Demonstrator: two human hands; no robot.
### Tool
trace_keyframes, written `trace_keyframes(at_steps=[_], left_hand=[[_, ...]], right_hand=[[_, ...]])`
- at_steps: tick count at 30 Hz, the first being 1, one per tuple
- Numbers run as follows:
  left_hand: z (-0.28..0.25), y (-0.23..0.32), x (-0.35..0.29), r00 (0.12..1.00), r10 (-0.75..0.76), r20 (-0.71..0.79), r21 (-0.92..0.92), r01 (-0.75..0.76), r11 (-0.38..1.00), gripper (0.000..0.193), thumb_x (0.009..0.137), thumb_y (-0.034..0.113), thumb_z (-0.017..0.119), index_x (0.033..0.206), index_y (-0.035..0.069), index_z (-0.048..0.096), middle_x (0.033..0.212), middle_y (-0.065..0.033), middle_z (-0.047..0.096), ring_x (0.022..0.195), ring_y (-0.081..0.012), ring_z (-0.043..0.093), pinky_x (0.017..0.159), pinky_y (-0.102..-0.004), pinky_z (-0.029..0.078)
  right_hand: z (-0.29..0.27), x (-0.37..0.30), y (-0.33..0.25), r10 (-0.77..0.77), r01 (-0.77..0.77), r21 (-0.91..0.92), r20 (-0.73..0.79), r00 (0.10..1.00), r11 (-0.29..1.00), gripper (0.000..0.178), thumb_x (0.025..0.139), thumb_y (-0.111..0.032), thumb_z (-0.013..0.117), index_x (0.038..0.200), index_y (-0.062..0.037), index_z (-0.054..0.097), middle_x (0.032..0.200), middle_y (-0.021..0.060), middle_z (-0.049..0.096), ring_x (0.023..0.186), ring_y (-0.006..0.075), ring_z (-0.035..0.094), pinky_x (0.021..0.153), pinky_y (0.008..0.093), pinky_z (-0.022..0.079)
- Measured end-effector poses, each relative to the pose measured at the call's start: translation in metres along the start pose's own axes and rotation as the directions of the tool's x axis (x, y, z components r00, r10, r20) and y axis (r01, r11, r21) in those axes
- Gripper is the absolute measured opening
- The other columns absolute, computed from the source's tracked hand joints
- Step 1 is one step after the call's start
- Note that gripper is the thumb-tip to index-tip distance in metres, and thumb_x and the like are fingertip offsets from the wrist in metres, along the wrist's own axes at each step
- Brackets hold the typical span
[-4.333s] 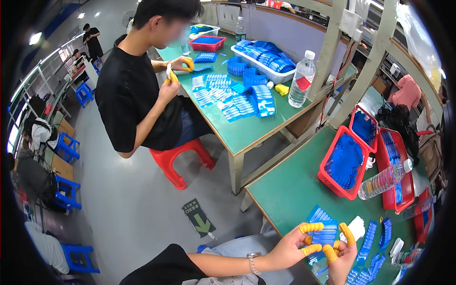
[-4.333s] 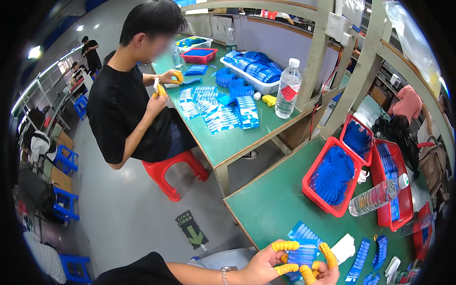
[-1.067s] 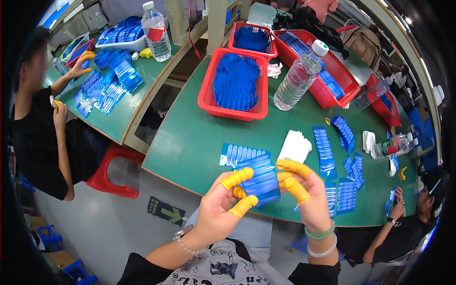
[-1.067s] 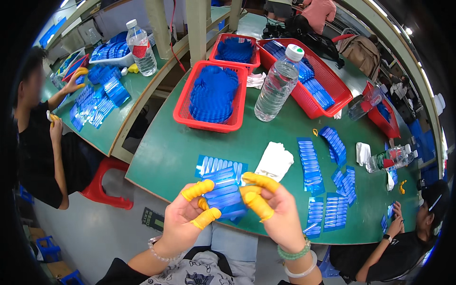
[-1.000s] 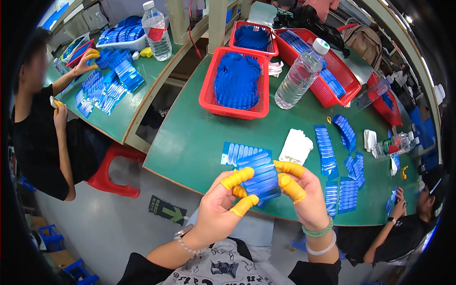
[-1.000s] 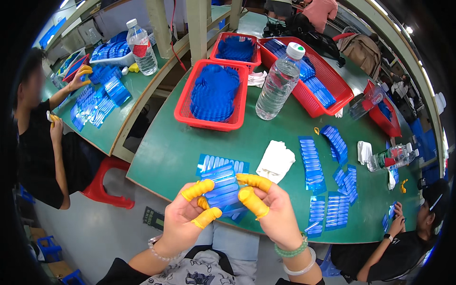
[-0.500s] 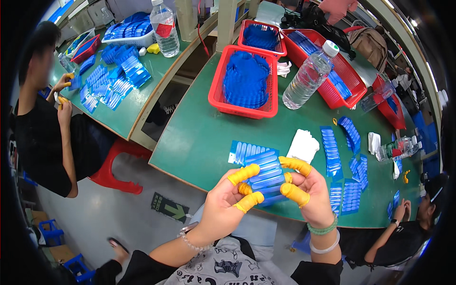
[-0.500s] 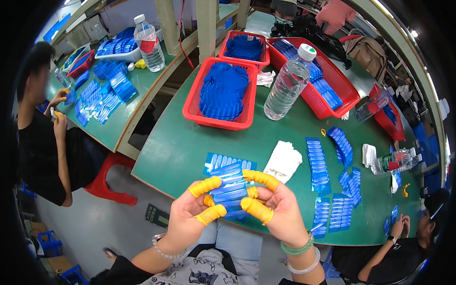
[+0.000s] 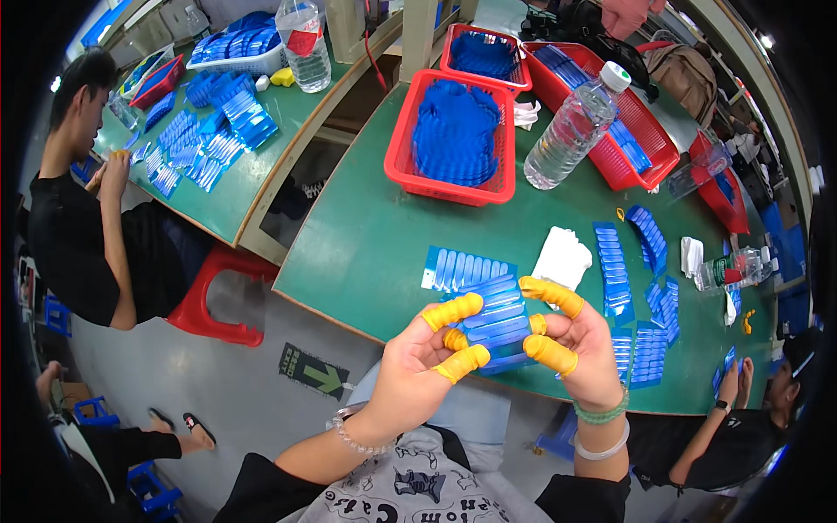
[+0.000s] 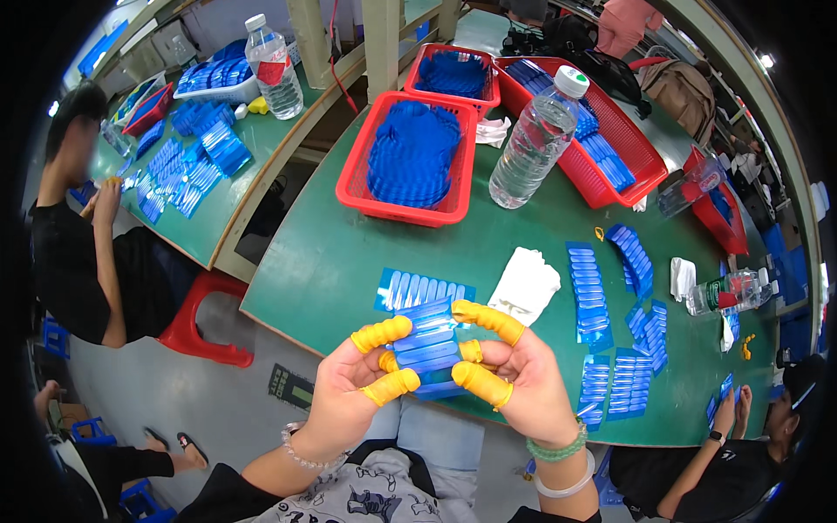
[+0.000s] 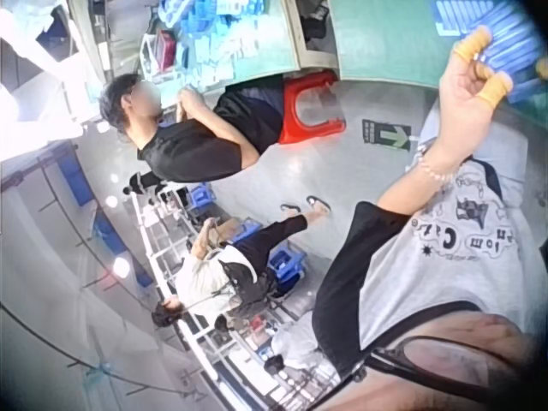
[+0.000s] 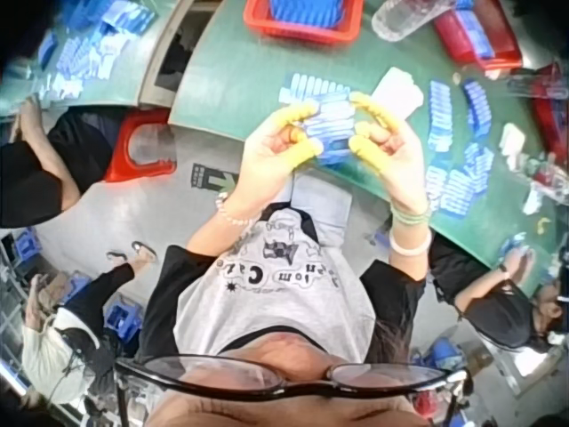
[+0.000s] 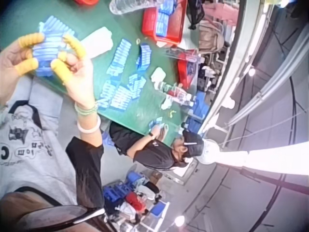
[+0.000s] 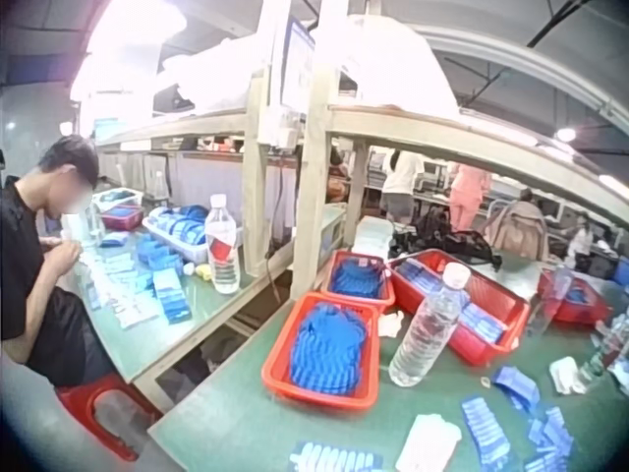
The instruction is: The person assembles small blue plastic components at a factory workbench, using tweezers to manipulate the parts.
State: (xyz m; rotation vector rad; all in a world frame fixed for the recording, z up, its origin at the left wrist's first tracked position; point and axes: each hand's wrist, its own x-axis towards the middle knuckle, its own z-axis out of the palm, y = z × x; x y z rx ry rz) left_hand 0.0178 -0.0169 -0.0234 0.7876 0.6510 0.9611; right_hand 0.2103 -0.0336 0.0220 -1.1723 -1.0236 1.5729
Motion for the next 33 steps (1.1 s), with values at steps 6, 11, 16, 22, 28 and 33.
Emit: trace_keyframes(at_steps=[6, 11, 16, 22, 28, 33], left_hand=[[-0.002, 0.001, 0.0, 1.0, 0.024, 0.0, 0.024, -0.024, 0.999, 0.047, 0.081, -0.011, 0.061, 0.125, -0.002, 0.048, 0.107, -0.0024, 0.047, 0.087, -0.0097, 0.053, 0.084, -0.0246, 0.048], [-0.002, 0.0, -0.001, 0.999, 0.054, -0.009, 0.061, -0.053, 0.997, 0.047, 0.081, -0.011, 0.061, 0.125, -0.002, 0.048, 0.107, -0.0027, 0.047, 0.087, -0.01, 0.053, 0.084, -0.0247, 0.048], [-0.002, -0.004, 0.001, 0.998, 0.062, -0.012, 0.079, -0.061, 0.995, 0.047, 0.081, -0.011, 0.061, 0.126, -0.002, 0.048, 0.107, -0.0027, 0.047, 0.087, -0.0101, 0.053, 0.084, -0.0249, 0.049], [-0.005, -0.007, 0.007, 0.997, 0.078, -0.013, 0.064, -0.077, 0.995, 0.046, 0.082, -0.01, 0.06, 0.126, -0.002, 0.048, 0.106, -0.0024, 0.046, 0.088, -0.0096, 0.053, 0.084, -0.0243, 0.048], [-0.012, -0.015, -0.003, 0.96, 0.278, 0.038, 0.255, -0.278, 0.926, 0.042, 0.084, 0.0, 0.063, 0.124, 0.001, 0.05, 0.109, -0.0044, 0.05, 0.088, -0.0108, 0.053, 0.08, -0.0249, 0.045], [-0.001, -0.02, -0.001, 0.945, 0.31, 0.105, 0.402, -0.325, 0.856, 0.041, 0.086, 0.005, 0.061, 0.125, 0.006, 0.052, 0.112, -0.0077, 0.046, 0.087, -0.0152, 0.05, 0.08, -0.0272, 0.044]], right_hand=[[0.002, 0.0, -0.001, 0.023, -0.023, -0.028, -0.012, 1.0, 0.999, 0.054, 0.083, 0.004, 0.061, 0.133, 0.0015, 0.04, 0.099, 0.0116, 0.066, 0.09, 0.0116, 0.06, 0.082, 0.0238, 0.046], [0.001, 0.001, 0.003, 0.015, -0.015, -0.016, -0.005, 1.0, 1.0, 0.056, 0.083, 0.005, 0.061, 0.134, 0.0011, 0.039, 0.1, 0.0119, 0.066, 0.091, 0.0115, 0.06, 0.082, 0.0236, 0.046], [0.0, 0.002, 0.006, -0.002, 0.0, -0.062, -0.027, 1.0, 0.998, 0.057, 0.083, 0.005, 0.062, 0.134, 0.0008, 0.038, 0.101, 0.012, 0.066, 0.091, 0.0111, 0.06, 0.082, 0.0231, 0.045], [0.004, 0.009, 0.008, 0.006, -0.011, -0.071, -0.068, 0.998, 0.997, 0.057, 0.082, 0.004, 0.063, 0.134, 0.0006, 0.039, 0.097, 0.01, 0.066, 0.087, 0.0096, 0.059, 0.078, 0.022, 0.045], [0.015, 0.005, 0.011, -0.015, -0.019, -0.247, -0.135, 0.991, 0.969, 0.06, 0.08, 0.004, 0.065, 0.134, 0.0008, 0.038, 0.086, 0.0067, 0.065, 0.078, 0.0081, 0.058, 0.067, 0.0179, 0.042], [0.007, -0.011, 0.023, -0.16, 0.087, -0.299, -0.227, 0.961, 0.95, 0.061, 0.078, 0.006, 0.064, 0.134, 0.001, 0.039, 0.092, 0.0067, 0.062, 0.076, 0.0078, 0.055, 0.066, 0.0197, 0.044]])
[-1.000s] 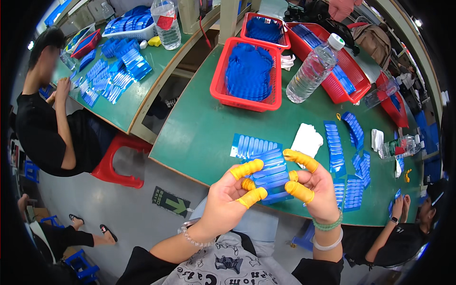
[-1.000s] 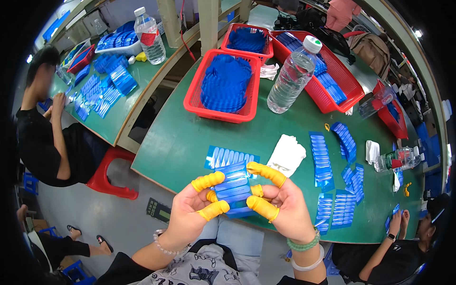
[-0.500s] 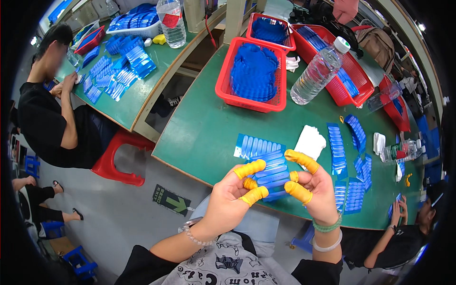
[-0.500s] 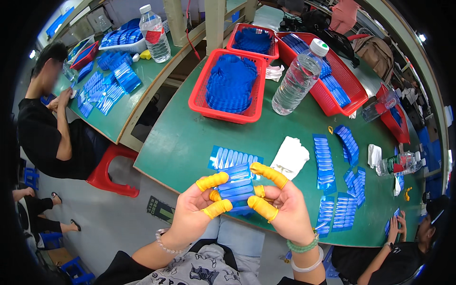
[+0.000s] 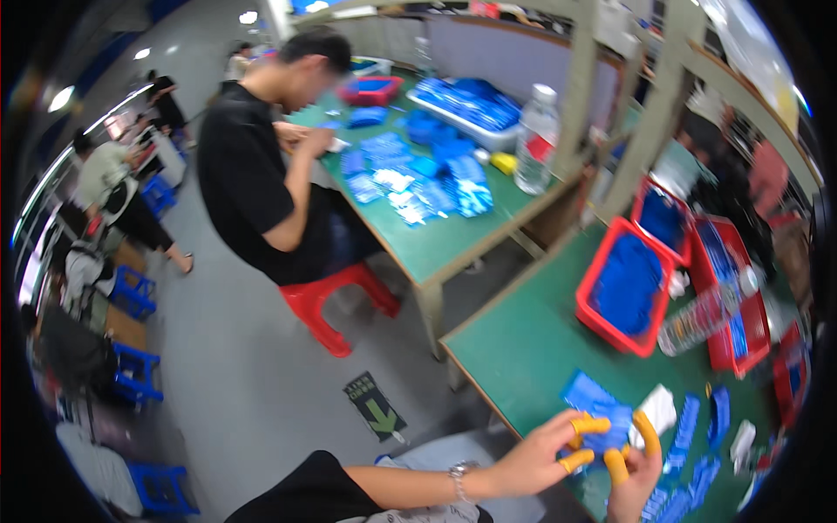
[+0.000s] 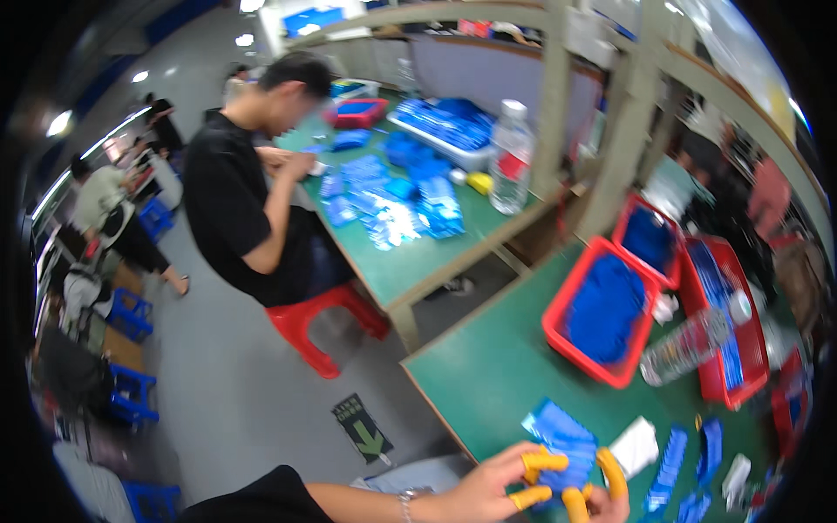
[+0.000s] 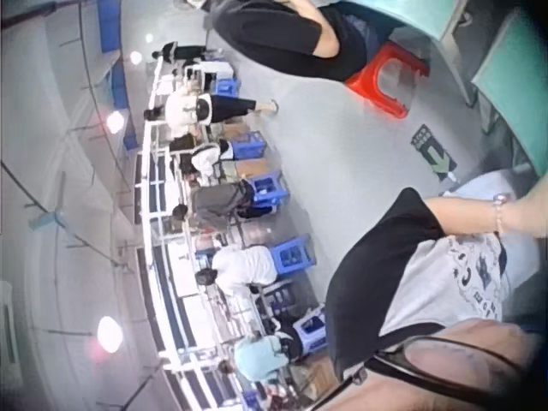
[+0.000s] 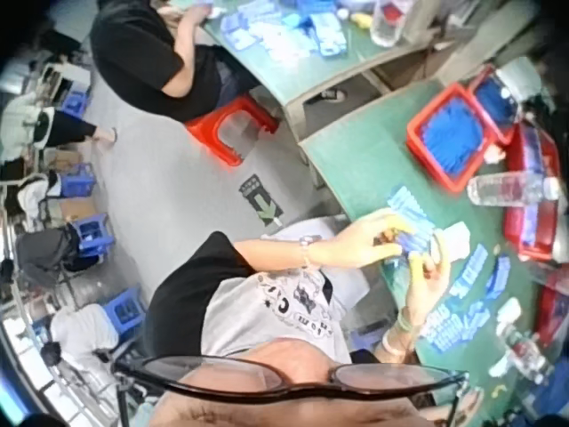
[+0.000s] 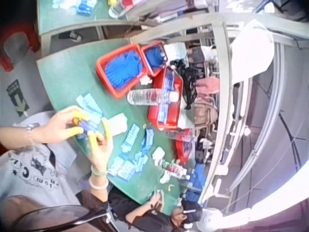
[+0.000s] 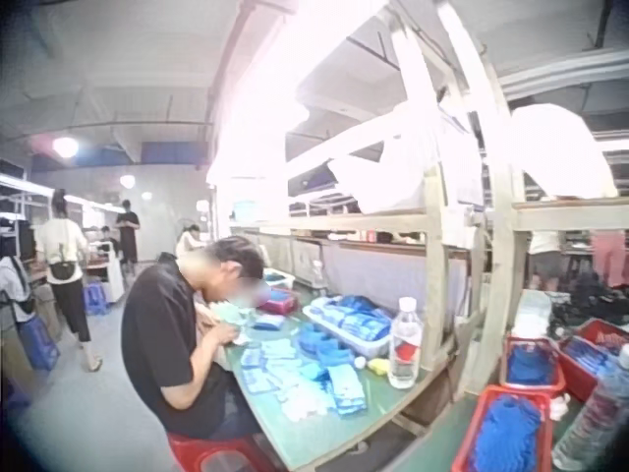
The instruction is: The person assembles small blue plastic components at a factory workbench, using tweezers to manipulate the parts.
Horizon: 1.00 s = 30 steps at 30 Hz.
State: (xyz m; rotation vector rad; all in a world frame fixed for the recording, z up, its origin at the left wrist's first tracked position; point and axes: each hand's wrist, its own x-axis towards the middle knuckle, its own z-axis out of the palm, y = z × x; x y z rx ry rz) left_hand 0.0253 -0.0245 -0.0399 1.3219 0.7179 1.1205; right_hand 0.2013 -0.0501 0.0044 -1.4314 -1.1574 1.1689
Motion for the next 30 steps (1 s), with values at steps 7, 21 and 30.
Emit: trace_keyframes(at_steps=[7, 21, 30], left_hand=[[-0.006, -0.003, -0.009, 0.99, -0.122, -0.069, -0.228, 0.104, 0.968, 0.051, 0.085, 0.003, 0.061, 0.133, 0.006, 0.044, 0.117, -0.0045, 0.052, 0.084, -0.0114, 0.053, 0.081, -0.0274, 0.046], [-0.013, -0.003, -0.004, 0.989, 0.149, -0.018, 0.068, -0.147, 0.987, 0.043, 0.087, 0.0, 0.054, 0.129, 0.006, 0.047, 0.117, -0.0098, 0.051, 0.096, -0.0203, 0.056, 0.086, -0.0311, 0.046], [-0.013, 0.0, -0.007, 0.995, 0.098, -0.023, 0.002, -0.098, 0.995, 0.043, 0.088, 0.002, 0.055, 0.13, 0.006, 0.046, 0.119, -0.0119, 0.049, 0.097, -0.0225, 0.056, 0.085, -0.0304, 0.047]], right_hand=[[0.016, 0.0, -0.001, 0.016, -0.017, 0.026, 0.018, 1.0, 1.0, 0.067, 0.076, 0.014, 0.062, 0.136, -0.0028, 0.039, 0.082, 0.0022, 0.059, 0.07, 0.0086, 0.053, 0.067, 0.02, 0.043], [0.019, 0.003, 0.003, 0.079, -0.076, 0.07, -0.04, 0.996, 0.995, 0.066, 0.071, 0.017, 0.065, 0.131, 0.0028, 0.041, 0.09, 0.0069, 0.059, 0.079, 0.0125, 0.056, 0.072, 0.0233, 0.048], [0.025, -0.001, -0.001, 0.16, -0.152, 0.105, -0.081, 0.984, 0.983, 0.056, 0.072, 0.016, 0.065, 0.123, 0.0061, 0.045, 0.084, 0.0025, 0.054, 0.077, 0.011, 0.052, 0.071, 0.0227, 0.047]])
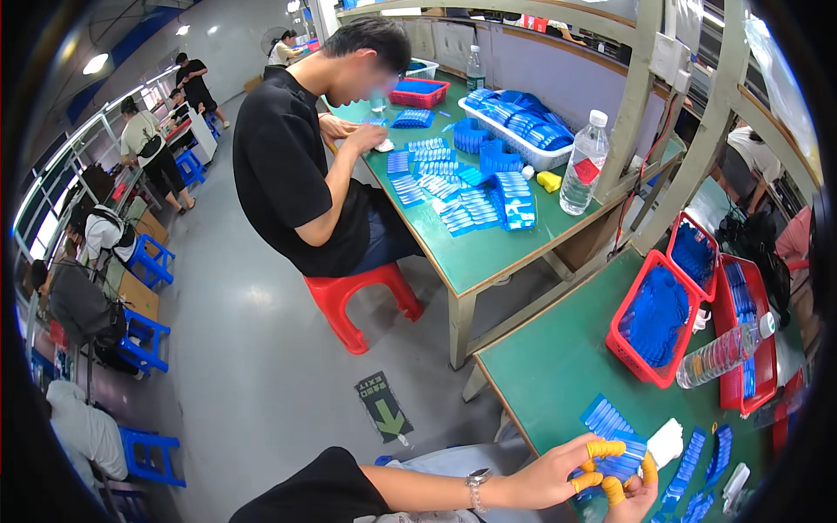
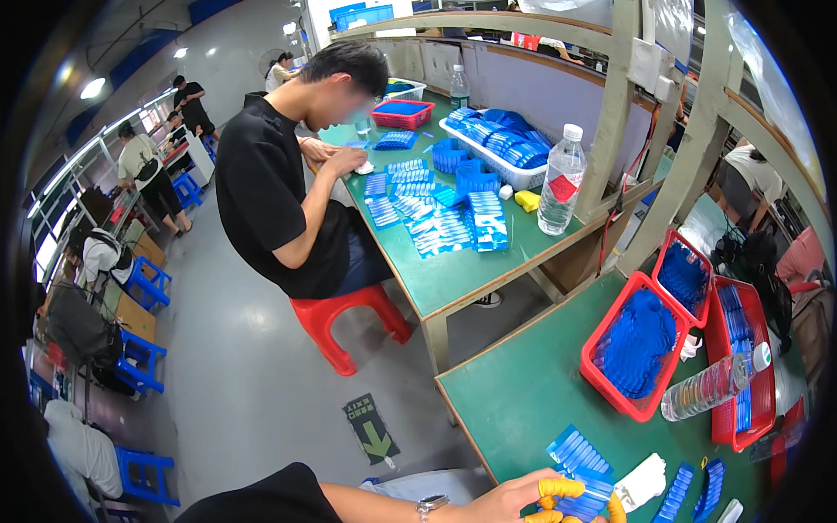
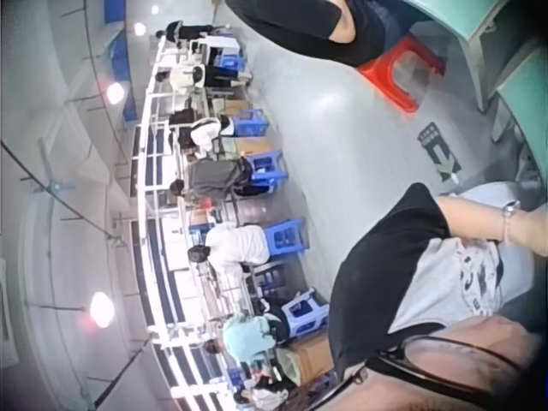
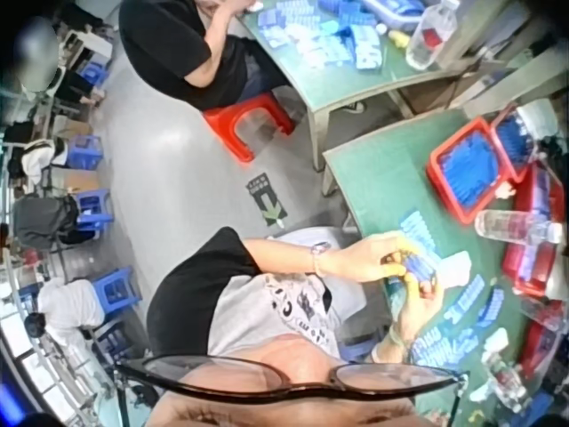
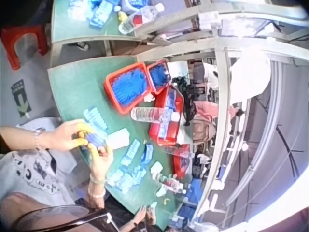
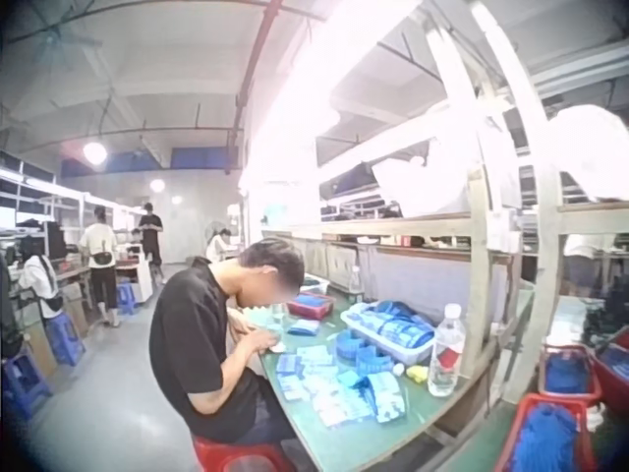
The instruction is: The person assembles small blue plastic components at a factory workbench, using tweezers to manipulate the parts.
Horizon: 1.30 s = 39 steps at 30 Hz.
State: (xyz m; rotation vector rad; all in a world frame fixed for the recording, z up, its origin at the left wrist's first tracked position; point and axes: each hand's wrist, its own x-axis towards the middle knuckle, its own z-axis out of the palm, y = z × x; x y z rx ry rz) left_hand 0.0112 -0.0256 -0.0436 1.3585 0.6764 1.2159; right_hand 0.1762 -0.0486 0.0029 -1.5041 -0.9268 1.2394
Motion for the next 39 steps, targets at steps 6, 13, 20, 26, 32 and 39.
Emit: trace_keyframes(at_steps=[6, 13, 20, 26, 32, 39], left_hand=[[0.005, -0.009, 0.003, 0.993, -0.108, 0.05, -0.162, 0.114, 0.98, 0.063, 0.084, -0.001, 0.063, 0.138, 0.007, 0.031, 0.125, -0.0095, 0.044, 0.104, -0.0174, 0.053, 0.088, -0.0336, 0.048], [-0.007, -0.008, 0.013, 0.992, -0.112, -0.061, -0.507, 0.065, 0.859, 0.053, 0.082, -0.011, 0.059, 0.131, 0.001, 0.041, 0.126, -0.0105, 0.046, 0.112, -0.0204, 0.051, 0.095, -0.0354, 0.045], [-0.016, -0.006, 0.014, 0.973, -0.228, -0.02, -0.34, 0.208, 0.917, 0.049, 0.081, -0.014, 0.058, 0.127, -0.003, 0.045, 0.121, -0.0076, 0.045, 0.115, -0.0209, 0.049, 0.098, -0.0352, 0.044], [-0.015, -0.007, 0.008, 0.976, -0.216, -0.017, -0.333, 0.198, 0.922, 0.05, 0.081, -0.015, 0.057, 0.128, -0.004, 0.044, 0.124, -0.0083, 0.042, 0.115, -0.0219, 0.049, 0.097, -0.0359, 0.045], [-0.016, -0.001, 0.011, 0.955, -0.293, 0.043, -0.407, 0.284, 0.868, 0.056, 0.079, -0.014, 0.061, 0.131, -0.004, 0.041, 0.125, -0.0078, 0.041, 0.118, -0.0222, 0.046, 0.096, -0.0357, 0.045], [-0.018, 0.001, 0.011, 0.928, -0.374, 0.008, -0.451, 0.337, 0.827, 0.063, 0.076, -0.014, 0.063, 0.133, -0.002, 0.039, 0.131, -0.014, 0.046, 0.119, -0.0232, 0.048, 0.099, -0.0387, 0.044]], right_hand=[[-0.001, 0.01, 0.019, -0.175, 0.177, 0.071, -0.023, 0.984, 0.982, 0.065, 0.072, 0.003, 0.071, 0.129, 0.0034, 0.04, 0.107, 0.0159, 0.063, 0.095, 0.0215, 0.063, 0.083, 0.0307, 0.049], [-0.037, 0.012, 0.017, -0.228, 0.236, 0.029, -0.172, 0.958, 0.971, 0.049, 0.076, 0.004, 0.069, 0.121, 0.0034, 0.051, 0.11, 0.0118, 0.06, 0.101, 0.0191, 0.059, 0.087, 0.0315, 0.047], [-0.075, -0.036, 0.038, -0.349, 0.235, -0.576, -0.094, 0.933, 0.783, 0.062, 0.072, 0.001, 0.073, 0.128, -0.0004, 0.046, 0.119, 0.0157, 0.054, 0.108, 0.0284, 0.056, 0.092, 0.0372, 0.046], [-0.086, -0.037, 0.038, -0.355, 0.254, -0.796, 0.053, 0.933, 0.549, 0.07, 0.068, -0.001, 0.075, 0.13, -0.0009, 0.043, 0.127, 0.0186, 0.045, 0.114, 0.0365, 0.048, 0.095, 0.0375, 0.043], [-0.094, -0.032, 0.04, -0.316, 0.279, -0.774, 0.107, 0.943, 0.569, 0.074, 0.064, 0.001, 0.076, 0.131, -0.0021, 0.043, 0.13, 0.0176, 0.042, 0.114, 0.0352, 0.048, 0.094, 0.0368, 0.044], [-0.097, -0.024, 0.046, -0.275, 0.202, -0.646, -0.012, 0.961, 0.736, 0.087, 0.054, 0.002, 0.083, 0.132, -0.0048, 0.043, 0.129, 0.012, 0.043, 0.105, 0.0227, 0.053, 0.086, 0.0322, 0.049]])
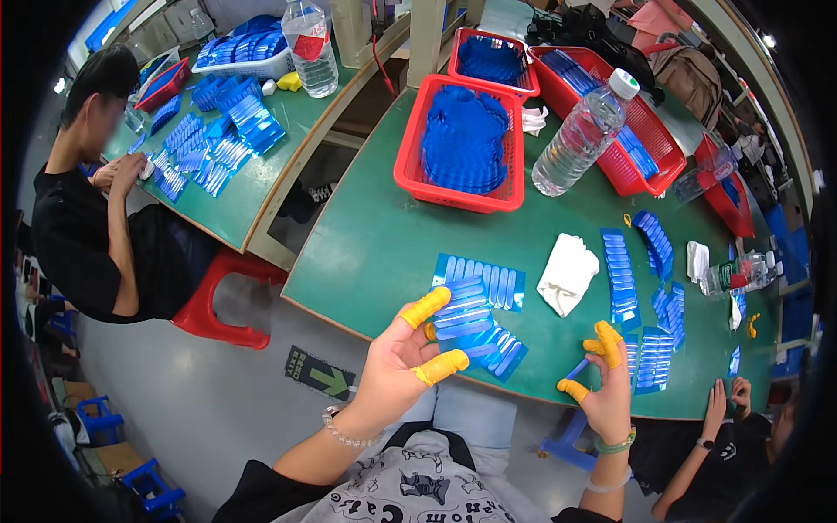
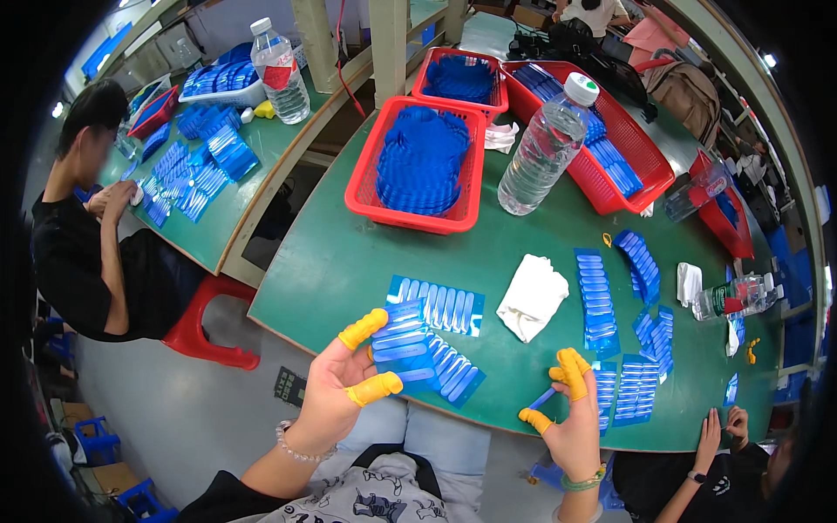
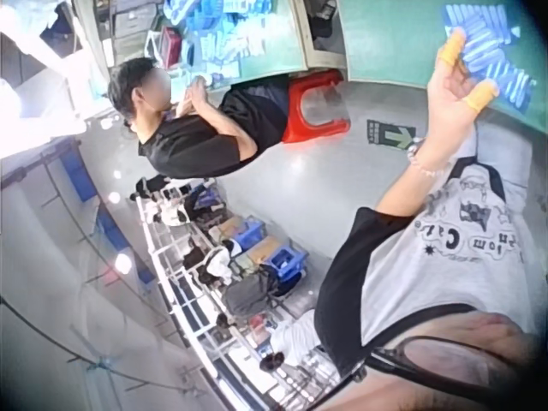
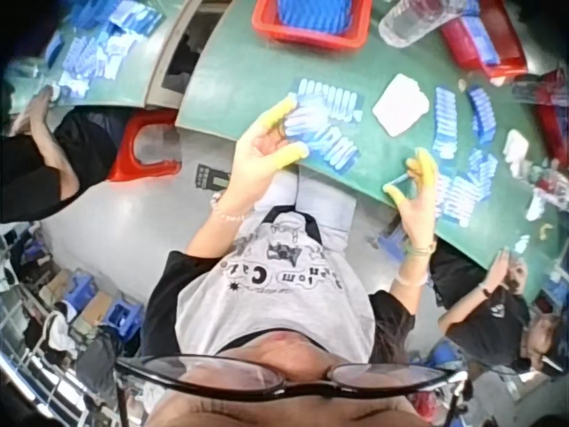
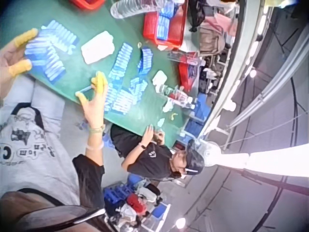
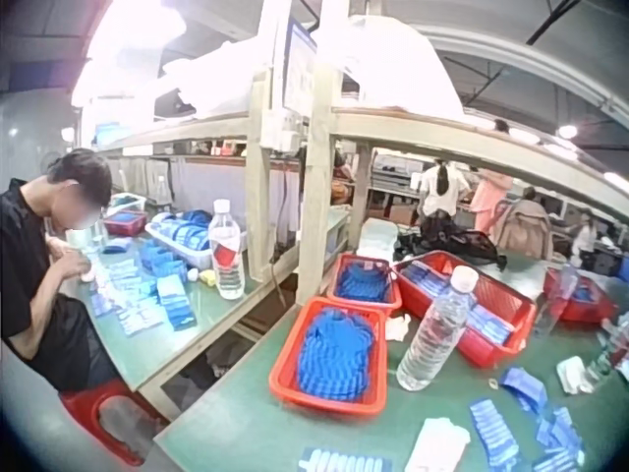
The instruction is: The person assembles small blue plastic components at a factory workbench, using tweezers to manipulate the parts.
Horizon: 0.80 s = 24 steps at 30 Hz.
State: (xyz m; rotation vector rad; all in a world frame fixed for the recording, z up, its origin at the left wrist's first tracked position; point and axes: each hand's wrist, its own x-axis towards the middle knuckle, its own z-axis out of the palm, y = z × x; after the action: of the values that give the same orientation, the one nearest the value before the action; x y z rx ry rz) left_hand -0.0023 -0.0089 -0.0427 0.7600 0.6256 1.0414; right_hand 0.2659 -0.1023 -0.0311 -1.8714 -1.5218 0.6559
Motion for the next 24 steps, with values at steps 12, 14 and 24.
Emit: trace_keyframes(at_steps=[12, 14, 24], left_hand=[[0.002, -0.002, 0.002, 0.997, 0.051, 0.066, 0.067, -0.055, 0.996, 0.061, 0.078, -0.016, 0.06, 0.133, -0.002, 0.04, 0.126, -0.0067, 0.04, 0.119, -0.0207, 0.045, 0.098, -0.0345, 0.045], [0.004, -0.004, 0.002, 0.997, 0.045, 0.065, 0.073, -0.05, 0.996, 0.061, 0.078, -0.016, 0.06, 0.133, -0.002, 0.039, 0.126, -0.0067, 0.04, 0.119, -0.0207, 0.045, 0.098, -0.0344, 0.045], [0.008, -0.006, 0.0, 0.989, 0.1, 0.111, 0.149, -0.116, 0.982, 0.063, 0.078, -0.014, 0.061, 0.135, -0.002, 0.037, 0.128, -0.008, 0.037, 0.116, -0.0203, 0.047, 0.098, -0.0346, 0.045]], right_hand=[[0.003, 0.006, 0.006, 0.145, -0.068, 0.536, -0.103, 0.984, 0.842, 0.08, 0.061, 0.01, 0.078, 0.132, -0.0026, 0.043, 0.122, 0.0098, 0.052, 0.095, 0.0144, 0.053, 0.075, 0.0245, 0.047], [0.012, 0.014, 0.004, 0.15, -0.096, 0.579, -0.046, 0.988, 0.81, 0.075, 0.064, 0.014, 0.073, 0.132, -0.0021, 0.043, 0.123, 0.0113, 0.051, 0.089, 0.0125, 0.053, 0.071, 0.0233, 0.047], [0.011, 0.025, -0.034, 0.094, -0.016, 0.829, -0.045, 0.995, 0.56, 0.074, 0.064, 0.017, 0.071, 0.13, -0.002, 0.044, 0.122, 0.0113, 0.05, 0.097, 0.0174, 0.056, 0.079, 0.0288, 0.053]])
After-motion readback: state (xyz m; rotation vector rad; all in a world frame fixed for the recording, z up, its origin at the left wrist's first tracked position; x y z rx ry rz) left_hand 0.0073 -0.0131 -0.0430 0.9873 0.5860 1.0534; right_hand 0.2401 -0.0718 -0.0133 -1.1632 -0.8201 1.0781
